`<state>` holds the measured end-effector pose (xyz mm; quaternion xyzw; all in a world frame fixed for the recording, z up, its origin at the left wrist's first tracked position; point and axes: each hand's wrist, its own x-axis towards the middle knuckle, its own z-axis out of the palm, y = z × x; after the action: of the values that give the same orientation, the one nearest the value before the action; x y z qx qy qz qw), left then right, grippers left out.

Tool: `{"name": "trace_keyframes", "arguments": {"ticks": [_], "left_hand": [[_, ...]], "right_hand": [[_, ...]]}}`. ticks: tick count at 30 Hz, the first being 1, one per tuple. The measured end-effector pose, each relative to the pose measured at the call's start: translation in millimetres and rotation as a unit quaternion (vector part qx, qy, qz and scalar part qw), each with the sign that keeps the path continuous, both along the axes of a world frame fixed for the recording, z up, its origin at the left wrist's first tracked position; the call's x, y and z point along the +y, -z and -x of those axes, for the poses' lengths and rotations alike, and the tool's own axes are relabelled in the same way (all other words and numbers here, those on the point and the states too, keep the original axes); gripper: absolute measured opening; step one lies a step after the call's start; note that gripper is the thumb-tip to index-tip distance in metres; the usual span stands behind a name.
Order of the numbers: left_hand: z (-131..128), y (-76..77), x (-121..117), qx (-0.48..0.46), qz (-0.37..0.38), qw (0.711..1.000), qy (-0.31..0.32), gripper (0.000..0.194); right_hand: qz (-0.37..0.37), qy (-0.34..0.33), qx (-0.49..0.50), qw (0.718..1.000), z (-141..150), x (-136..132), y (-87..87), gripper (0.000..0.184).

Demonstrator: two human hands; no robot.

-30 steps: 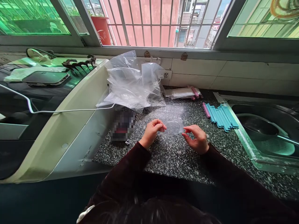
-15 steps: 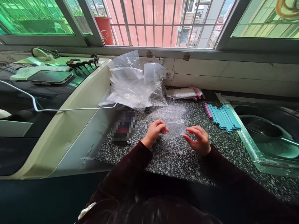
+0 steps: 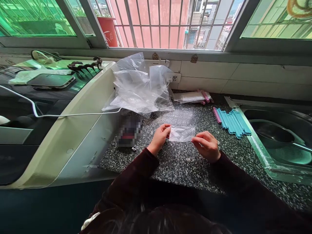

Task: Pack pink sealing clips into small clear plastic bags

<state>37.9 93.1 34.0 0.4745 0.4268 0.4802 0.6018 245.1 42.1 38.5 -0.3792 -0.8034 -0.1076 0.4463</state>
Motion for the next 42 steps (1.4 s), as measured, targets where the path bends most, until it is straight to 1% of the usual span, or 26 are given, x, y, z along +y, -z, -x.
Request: {"name": "trace_keyframes", "arguments": {"ticks": [2, 4, 6, 8, 10, 11, 13, 15, 24, 32, 42], "left_hand": [[2.6, 0.7, -0.7, 0.044, -0.081, 0.995, -0.041, 0.022], [5.3, 0.5, -2.6, 0.109, -0.194, 0.973, -0.066, 0.021], [6.8, 0.3, -4.7, 0.171, -0.309, 0.933, -0.068, 0.021], [6.6, 1.2, -6.0, 0.219, -0.394, 0.89, -0.061, 0.022], [5.4, 3.2, -6.0, 0.252, -0.441, 0.859, -0.064, 0.02], [4.9, 4.3, -5.7, 0.262, -0.454, 0.849, -0.068, 0.018], [4.3, 6.4, -4.7, 0.27, -0.469, 0.838, -0.075, 0.013], [4.4, 7.7, -3.9, 0.267, -0.475, 0.835, -0.079, 0.013], [6.9, 6.0, -2.8, 0.262, -0.457, 0.845, -0.093, 0.012], [7.5, 6.8, -1.5, 0.259, -0.463, 0.842, -0.096, 0.012], [7.9, 7.5, -0.9, 0.262, -0.501, 0.818, -0.103, 0.011]], "right_hand": [[0.002, 0.018, 0.019, 1.0, -4.0, 1.1, -0.9, 0.008], [-0.002, 0.033, 0.037, 0.999, -8.0, 2.4, -1.4, 0.008], [-0.005, 0.041, 0.049, 0.998, -10.5, 3.3, -1.6, 0.009], [-0.006, 0.037, 0.051, 0.998, -11.0, 3.3, -1.6, 0.009], [-0.003, 0.03, 0.048, 0.998, -9.7, 2.5, -1.6, 0.01], [0.001, 0.025, 0.047, 0.999, -8.8, 1.8, -1.6, 0.009], [0.011, 0.017, 0.048, 0.999, -7.1, 0.5, -1.6, 0.009], [0.018, 0.01, 0.052, 0.998, -6.1, -0.5, -1.7, 0.009], [0.004, 0.017, 0.072, 0.997, -5.4, -2.4, -3.4, 0.011], [-0.001, 0.011, 0.069, 0.998, -3.7, -3.3, -5.8, 0.013], [-0.02, 0.031, 0.059, 0.998, -4.2, -4.3, -5.9, 0.013]]}}
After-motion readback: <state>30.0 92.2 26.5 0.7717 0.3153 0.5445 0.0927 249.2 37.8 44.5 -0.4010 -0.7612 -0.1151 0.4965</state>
